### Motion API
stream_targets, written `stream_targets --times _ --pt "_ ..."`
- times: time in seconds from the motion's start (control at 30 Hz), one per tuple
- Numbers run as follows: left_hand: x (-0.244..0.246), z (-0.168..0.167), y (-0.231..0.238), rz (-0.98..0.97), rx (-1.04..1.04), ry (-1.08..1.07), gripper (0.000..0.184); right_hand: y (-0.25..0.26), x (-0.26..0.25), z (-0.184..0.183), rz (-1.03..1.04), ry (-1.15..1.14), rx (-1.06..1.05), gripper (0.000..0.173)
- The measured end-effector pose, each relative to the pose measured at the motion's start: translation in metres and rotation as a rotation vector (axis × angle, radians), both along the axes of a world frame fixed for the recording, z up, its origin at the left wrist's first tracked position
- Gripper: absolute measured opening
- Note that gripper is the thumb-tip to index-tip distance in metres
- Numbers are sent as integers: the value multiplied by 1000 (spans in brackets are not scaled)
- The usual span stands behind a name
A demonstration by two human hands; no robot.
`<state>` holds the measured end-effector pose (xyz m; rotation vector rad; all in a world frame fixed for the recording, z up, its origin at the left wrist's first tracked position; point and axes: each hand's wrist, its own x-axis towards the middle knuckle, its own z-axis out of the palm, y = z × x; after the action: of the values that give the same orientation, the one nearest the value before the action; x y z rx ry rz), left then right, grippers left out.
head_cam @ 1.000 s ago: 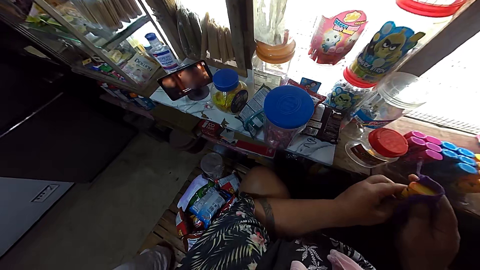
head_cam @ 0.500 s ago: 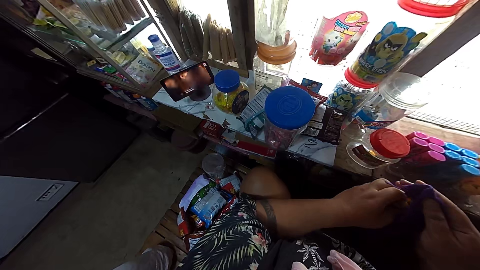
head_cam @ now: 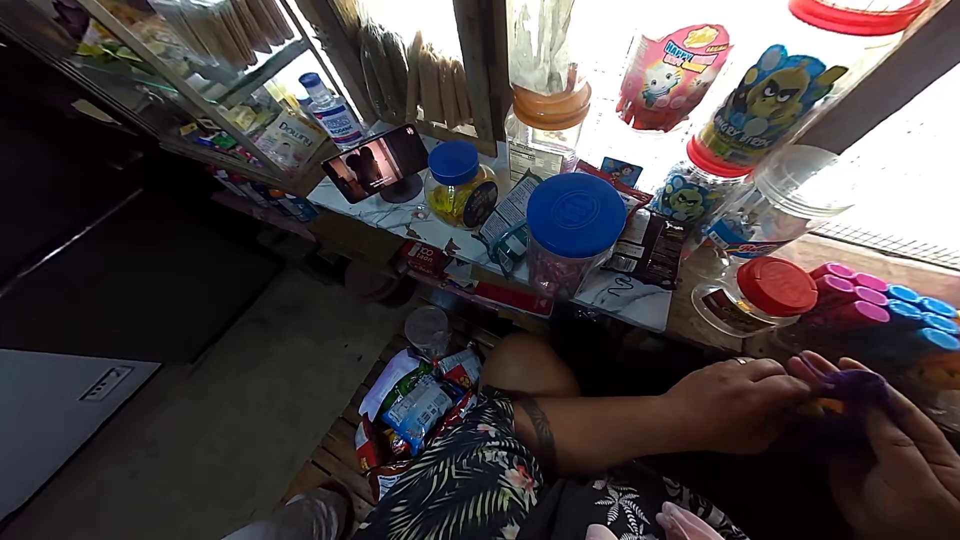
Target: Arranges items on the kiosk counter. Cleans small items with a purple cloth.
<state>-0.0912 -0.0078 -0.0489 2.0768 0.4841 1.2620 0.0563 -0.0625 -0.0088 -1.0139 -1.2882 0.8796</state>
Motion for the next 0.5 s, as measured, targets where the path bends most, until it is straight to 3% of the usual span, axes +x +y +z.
stream_targets --times 0.33,0.5 --pt "-4 2 5 2 10 0 25 1 11 6 209 109 -132 32" --pt "-4 0 6 2 68 20 23 -3 12 5 163 59 -200 24"
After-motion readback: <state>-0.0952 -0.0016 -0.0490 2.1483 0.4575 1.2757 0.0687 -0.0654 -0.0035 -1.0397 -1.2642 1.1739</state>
